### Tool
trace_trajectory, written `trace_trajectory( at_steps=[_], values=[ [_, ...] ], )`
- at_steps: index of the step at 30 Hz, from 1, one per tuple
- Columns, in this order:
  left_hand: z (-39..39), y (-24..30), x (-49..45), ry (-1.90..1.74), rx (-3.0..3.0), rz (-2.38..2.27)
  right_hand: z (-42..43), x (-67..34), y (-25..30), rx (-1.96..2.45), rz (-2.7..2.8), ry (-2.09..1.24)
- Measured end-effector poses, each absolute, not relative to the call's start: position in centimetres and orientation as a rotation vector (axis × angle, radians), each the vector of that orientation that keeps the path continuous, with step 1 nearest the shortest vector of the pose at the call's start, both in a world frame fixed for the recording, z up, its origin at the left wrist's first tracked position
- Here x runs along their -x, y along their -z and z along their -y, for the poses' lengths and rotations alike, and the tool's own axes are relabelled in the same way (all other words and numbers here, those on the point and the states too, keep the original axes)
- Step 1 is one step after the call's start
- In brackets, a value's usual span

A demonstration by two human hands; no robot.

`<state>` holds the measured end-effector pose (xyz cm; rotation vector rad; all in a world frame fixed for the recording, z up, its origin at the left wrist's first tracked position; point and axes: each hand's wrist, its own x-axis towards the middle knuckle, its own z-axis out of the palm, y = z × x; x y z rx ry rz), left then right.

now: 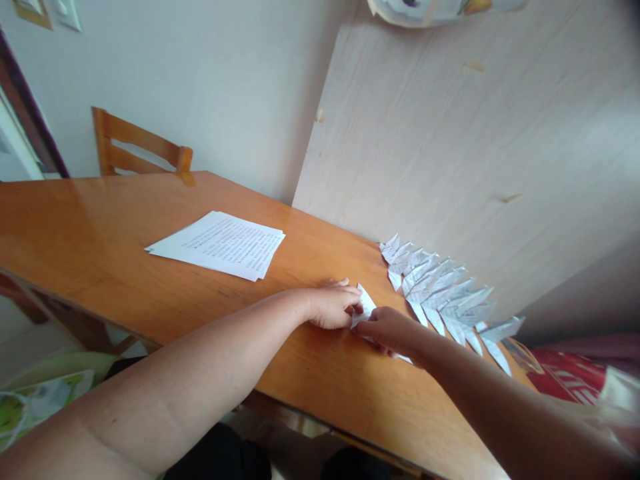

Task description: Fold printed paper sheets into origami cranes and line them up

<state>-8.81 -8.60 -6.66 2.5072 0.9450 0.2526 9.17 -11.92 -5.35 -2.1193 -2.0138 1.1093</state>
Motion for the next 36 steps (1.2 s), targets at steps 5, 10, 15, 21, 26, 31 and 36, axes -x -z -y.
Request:
trace_trajectory(
  at_steps=[5, 10, 15, 21, 26, 31, 36],
  values=[
    [8.5, 6.7, 8.8, -0.247, -2.521, -0.947, 12.2, -8.9, 5.3, 2.112, 2.033, -1.069],
    [8.5, 6.8, 8.7, -0.256, -2.534, -0.94, 12.3, -9.0, 5.0, 2.068, 2.056, -1.088],
    [8.6, 6.7, 8.7, -0.26, -2.535, -0.944, 11.9, -9.9, 4.9, 2.067, 2.068, -1.167],
    [9.0, 6.6, 8.7, -0.216, -2.562, -0.967, 11.8, -10.0, 4.6, 2.038, 2.057, -1.226],
    [9.2, 6.3, 8.8, -0.169, -2.545, -0.961, 12.0, -9.7, 4.0, 2.05, 2.015, -1.254],
    [9.1, 6.2, 8.8, -0.118, -2.557, -0.969, 12.1, -9.7, 3.5, 2.108, 1.978, -1.228],
    [9.0, 6.2, 8.8, -0.088, -2.554, -0.991, 12.5, -10.0, 3.2, 2.187, 1.931, -1.184]
  ],
)
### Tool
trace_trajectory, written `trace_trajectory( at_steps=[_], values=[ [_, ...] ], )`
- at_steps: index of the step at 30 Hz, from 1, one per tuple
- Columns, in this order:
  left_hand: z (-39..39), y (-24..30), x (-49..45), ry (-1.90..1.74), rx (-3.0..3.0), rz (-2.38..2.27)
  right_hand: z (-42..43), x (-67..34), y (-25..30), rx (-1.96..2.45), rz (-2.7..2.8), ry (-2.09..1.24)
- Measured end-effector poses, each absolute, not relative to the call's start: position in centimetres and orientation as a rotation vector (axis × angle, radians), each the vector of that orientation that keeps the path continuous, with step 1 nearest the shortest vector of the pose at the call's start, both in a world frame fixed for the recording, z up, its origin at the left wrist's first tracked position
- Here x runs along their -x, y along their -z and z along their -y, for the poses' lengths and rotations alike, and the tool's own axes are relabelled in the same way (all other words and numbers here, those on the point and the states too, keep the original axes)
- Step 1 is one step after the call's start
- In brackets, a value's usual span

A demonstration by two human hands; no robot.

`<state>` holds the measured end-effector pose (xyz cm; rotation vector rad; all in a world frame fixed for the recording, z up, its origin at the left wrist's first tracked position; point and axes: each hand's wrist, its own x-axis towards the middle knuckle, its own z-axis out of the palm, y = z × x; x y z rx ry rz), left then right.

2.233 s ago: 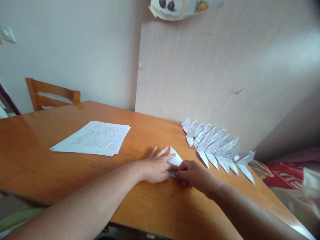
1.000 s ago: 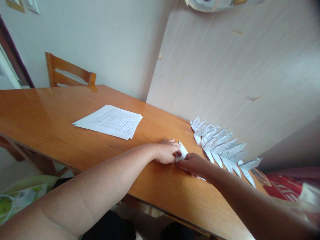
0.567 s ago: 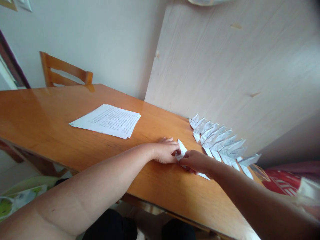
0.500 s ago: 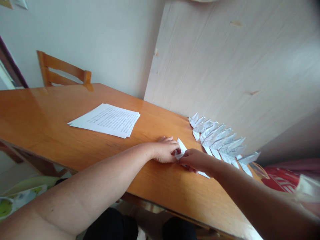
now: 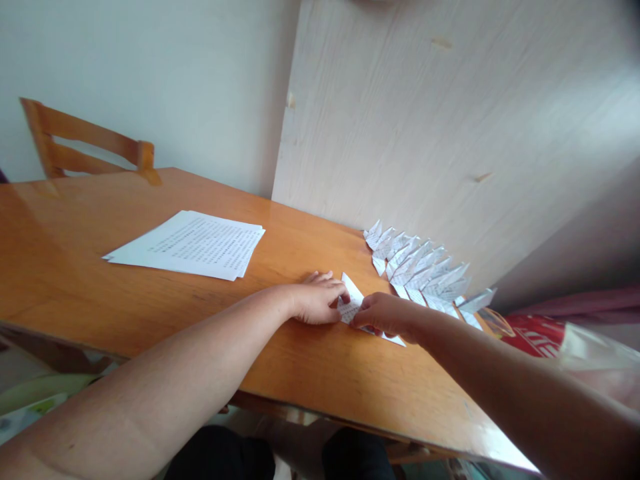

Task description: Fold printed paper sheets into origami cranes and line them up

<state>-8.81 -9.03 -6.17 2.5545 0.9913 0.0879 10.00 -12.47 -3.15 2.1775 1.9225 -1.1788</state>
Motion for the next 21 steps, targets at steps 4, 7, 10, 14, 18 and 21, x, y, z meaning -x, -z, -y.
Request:
trace_trajectory(
  at_steps=[4, 7, 10, 14, 18, 21],
  values=[
    [8.9, 6.3, 8.8, -0.105, -2.553, -0.984, 12.8, -11.0, 3.1, -2.201, -1.894, 1.139],
    [8.9, 6.3, 8.9, -0.109, -2.539, -0.989, 13.1, -12.2, 3.3, -2.214, -1.882, 1.098],
    [9.0, 6.2, 8.9, -0.111, -2.536, -0.997, 13.3, -13.4, 3.6, -2.228, -1.882, 1.061],
    [9.1, 6.1, 8.9, -0.11, -2.547, -0.999, 13.6, -14.5, 4.2, -2.238, -1.878, 1.086],
    [9.0, 6.2, 8.9, -0.116, -2.553, -0.994, 13.7, -15.1, 4.4, -2.243, -1.862, 1.135],
    [9.0, 6.1, 8.9, -0.106, -2.545, -1.003, 13.8, -15.7, 4.4, -2.253, -1.835, 1.157]
  ],
)
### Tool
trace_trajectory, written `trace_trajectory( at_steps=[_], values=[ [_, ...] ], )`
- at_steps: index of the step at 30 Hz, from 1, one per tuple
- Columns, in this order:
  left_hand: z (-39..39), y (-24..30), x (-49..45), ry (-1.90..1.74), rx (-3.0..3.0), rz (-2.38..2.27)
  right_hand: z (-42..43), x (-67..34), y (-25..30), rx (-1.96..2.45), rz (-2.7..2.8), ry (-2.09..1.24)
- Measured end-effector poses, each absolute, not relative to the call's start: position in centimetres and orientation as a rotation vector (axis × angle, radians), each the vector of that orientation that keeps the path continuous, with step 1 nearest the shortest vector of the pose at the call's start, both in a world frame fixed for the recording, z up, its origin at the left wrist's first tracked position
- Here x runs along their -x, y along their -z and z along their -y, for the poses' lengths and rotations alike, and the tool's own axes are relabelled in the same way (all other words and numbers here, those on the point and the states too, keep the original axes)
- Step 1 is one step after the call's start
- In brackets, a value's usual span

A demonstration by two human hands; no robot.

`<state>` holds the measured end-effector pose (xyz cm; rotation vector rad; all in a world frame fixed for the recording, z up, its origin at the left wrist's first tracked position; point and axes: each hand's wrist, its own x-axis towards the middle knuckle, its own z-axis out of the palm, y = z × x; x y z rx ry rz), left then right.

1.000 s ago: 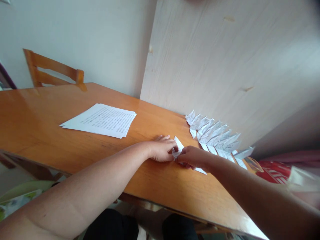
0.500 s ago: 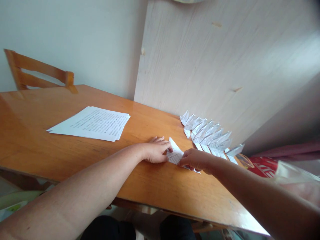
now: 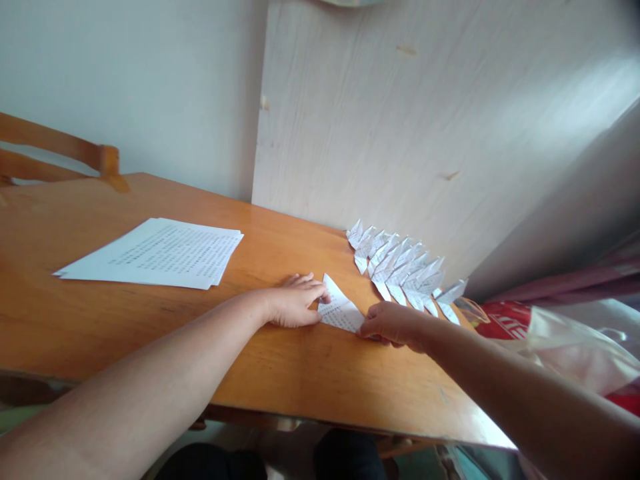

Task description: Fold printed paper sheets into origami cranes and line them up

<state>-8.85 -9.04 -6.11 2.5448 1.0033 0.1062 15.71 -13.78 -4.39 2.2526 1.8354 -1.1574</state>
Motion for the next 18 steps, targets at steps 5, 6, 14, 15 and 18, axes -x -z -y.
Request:
trace_trajectory(
  at_steps=[5, 6, 14, 15, 18],
  values=[
    [9.3, 5.8, 8.9, -0.09, -2.538, -1.024, 14.1, -16.5, 4.2, -2.271, -1.814, 1.187],
    [9.3, 5.7, 8.8, -0.091, -2.539, -1.023, 14.2, -16.6, 4.2, -2.274, -1.812, 1.189],
    [9.4, 5.5, 8.9, -0.079, -2.531, -1.021, 14.2, -18.4, 4.2, -2.28, -1.765, 1.152],
    [9.4, 5.5, 8.9, -0.078, -2.529, -1.022, 14.2, -18.7, 4.2, -2.281, -1.757, 1.149],
    [9.4, 5.6, 8.9, -0.074, -2.519, -1.029, 14.5, -19.6, 4.2, -2.292, -1.743, 1.164]
  ],
)
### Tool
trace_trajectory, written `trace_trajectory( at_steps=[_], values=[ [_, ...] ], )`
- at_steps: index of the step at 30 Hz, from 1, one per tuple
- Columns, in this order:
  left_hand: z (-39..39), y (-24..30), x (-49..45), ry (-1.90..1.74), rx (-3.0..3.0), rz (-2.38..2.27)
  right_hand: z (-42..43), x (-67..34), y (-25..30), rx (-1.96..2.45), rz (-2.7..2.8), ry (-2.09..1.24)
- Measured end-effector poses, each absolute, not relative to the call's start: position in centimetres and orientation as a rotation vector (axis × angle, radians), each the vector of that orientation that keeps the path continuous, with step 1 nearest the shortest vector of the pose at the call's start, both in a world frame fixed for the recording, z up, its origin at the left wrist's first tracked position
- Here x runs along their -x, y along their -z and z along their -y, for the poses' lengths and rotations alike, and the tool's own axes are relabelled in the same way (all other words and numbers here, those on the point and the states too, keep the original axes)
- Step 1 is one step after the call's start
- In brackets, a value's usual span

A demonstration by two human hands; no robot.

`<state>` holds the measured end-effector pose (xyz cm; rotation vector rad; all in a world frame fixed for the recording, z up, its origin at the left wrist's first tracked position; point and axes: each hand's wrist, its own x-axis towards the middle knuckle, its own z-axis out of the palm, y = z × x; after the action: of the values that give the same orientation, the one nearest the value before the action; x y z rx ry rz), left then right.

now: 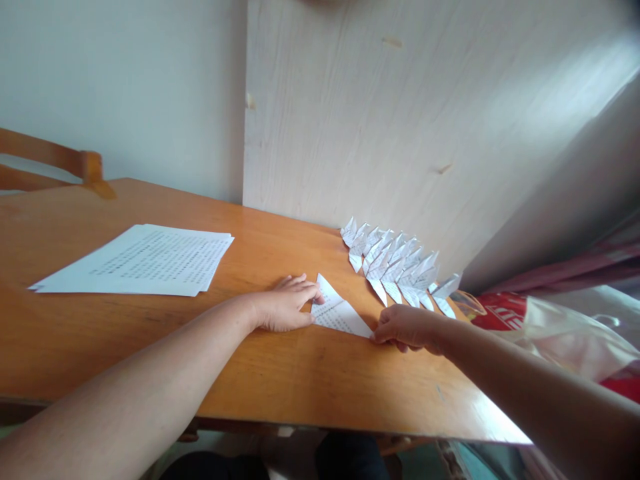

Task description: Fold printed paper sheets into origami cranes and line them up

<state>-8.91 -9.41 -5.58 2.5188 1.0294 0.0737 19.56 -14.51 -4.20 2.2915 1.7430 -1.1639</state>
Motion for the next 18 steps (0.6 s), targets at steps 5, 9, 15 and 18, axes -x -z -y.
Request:
trace_trajectory(
  at_steps=[5, 9, 15, 18],
  values=[
    [9.5, 5.4, 9.0, -0.063, -2.518, -1.03, 15.1, -20.5, 4.4, -2.313, -1.726, 1.265],
    [9.6, 5.4, 9.0, -0.076, -2.51, -1.03, 15.3, -20.9, 4.6, -2.325, -1.733, 1.34],
    [9.5, 5.7, 9.0, -0.115, -2.487, -1.024, 15.6, -21.5, 5.2, -2.354, -1.776, 1.447],
    [9.5, 5.8, 9.0, -0.138, -2.485, -1.023, 15.9, -21.7, 5.7, -2.402, -1.823, 1.488]
  ],
)
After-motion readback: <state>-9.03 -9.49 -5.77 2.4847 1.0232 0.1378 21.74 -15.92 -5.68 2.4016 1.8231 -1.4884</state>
